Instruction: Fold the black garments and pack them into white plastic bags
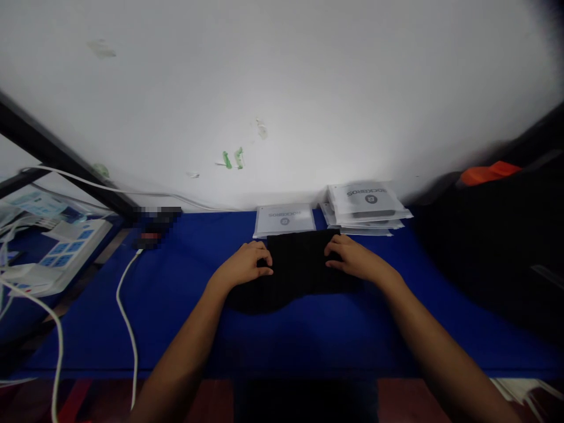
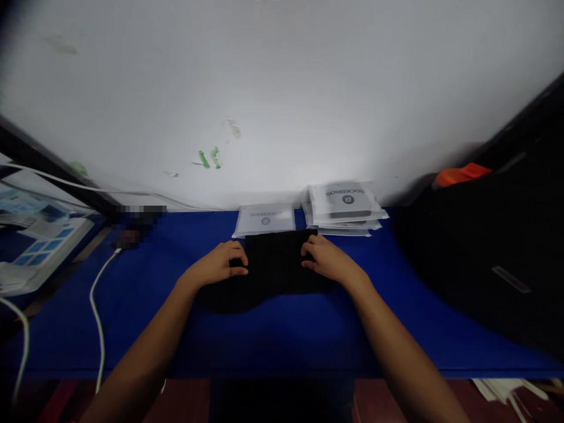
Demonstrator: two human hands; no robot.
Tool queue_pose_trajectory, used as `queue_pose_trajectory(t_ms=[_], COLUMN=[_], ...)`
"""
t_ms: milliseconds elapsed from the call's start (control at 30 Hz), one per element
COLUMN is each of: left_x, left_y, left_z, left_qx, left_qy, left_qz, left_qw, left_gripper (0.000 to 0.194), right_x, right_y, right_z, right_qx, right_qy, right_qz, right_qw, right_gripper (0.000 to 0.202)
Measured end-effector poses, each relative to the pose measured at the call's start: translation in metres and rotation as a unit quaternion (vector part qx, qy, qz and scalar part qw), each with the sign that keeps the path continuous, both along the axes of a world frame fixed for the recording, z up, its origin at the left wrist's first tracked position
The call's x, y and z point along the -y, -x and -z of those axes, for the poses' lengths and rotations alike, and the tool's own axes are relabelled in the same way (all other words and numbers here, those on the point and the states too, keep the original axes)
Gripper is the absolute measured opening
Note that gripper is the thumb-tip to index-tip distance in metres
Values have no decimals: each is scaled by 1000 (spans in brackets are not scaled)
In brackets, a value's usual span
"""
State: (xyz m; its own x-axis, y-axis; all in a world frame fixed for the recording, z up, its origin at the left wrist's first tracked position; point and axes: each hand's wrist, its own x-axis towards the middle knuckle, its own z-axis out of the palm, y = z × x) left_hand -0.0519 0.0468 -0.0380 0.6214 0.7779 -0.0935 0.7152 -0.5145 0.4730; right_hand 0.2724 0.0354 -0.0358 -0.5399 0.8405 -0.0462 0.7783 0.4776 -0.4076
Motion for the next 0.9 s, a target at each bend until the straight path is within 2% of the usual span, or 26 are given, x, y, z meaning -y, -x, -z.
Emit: queue_pose_trajectory(t_ms=[100,167,200,267,300,367,433,467,500,567,633,700,800,900], left_x=[1,4,7,15,19,27,31,31,30,26,20,15,9,7], left_y=[0,2,5,14,21,33,40,40,38,29,17,7,-1,-5], left_z=[-4,-12,-17,-32,-40,-54,-63,-65,-65,-60,-49,-35,-14,-2], left_qx=[28,59,78,120,146,203,250,263,267,246,198,147,87,51], left_qy=[-9,0,31,163,253,413,482,484,471,425,376,325,265,240], left_qz=[6,-13,-20,-11,9,63,92,91,82,45,-1,-49,-89,-79], left_qw=[1000,998,996,979,956,886,835,829,837,870,905,933,956,966], left_gripper=[8,10,12,18,22,34,43,44,43,40,39,39,40,40], right_x=[-3,-2,-1,3,5,10,13,13,12,9,5,1,-4,-11], right_y=[-3,-8,-11,-19,-22,-27,-27,-25,-21,-12,-2,4,5,-2], right_z=[-2,-8,-12,-21,-26,-34,-37,-37,-36,-29,-19,-8,5,11], right_qx=[-31,-79,-111,-184,-222,-285,-315,-317,-311,-288,-271,-261,-244,-290], right_qy=[17,33,57,153,220,343,398,397,386,351,325,322,369,393], right_qz=[-15,-17,-18,-25,-35,-61,-70,-65,-55,-25,6,40,102,160], right_qw=[999,996,992,971,949,893,859,859,867,891,906,909,891,858], right_gripper=[8,7,5,8,14,24,29,29,29,28,29,30,34,36])
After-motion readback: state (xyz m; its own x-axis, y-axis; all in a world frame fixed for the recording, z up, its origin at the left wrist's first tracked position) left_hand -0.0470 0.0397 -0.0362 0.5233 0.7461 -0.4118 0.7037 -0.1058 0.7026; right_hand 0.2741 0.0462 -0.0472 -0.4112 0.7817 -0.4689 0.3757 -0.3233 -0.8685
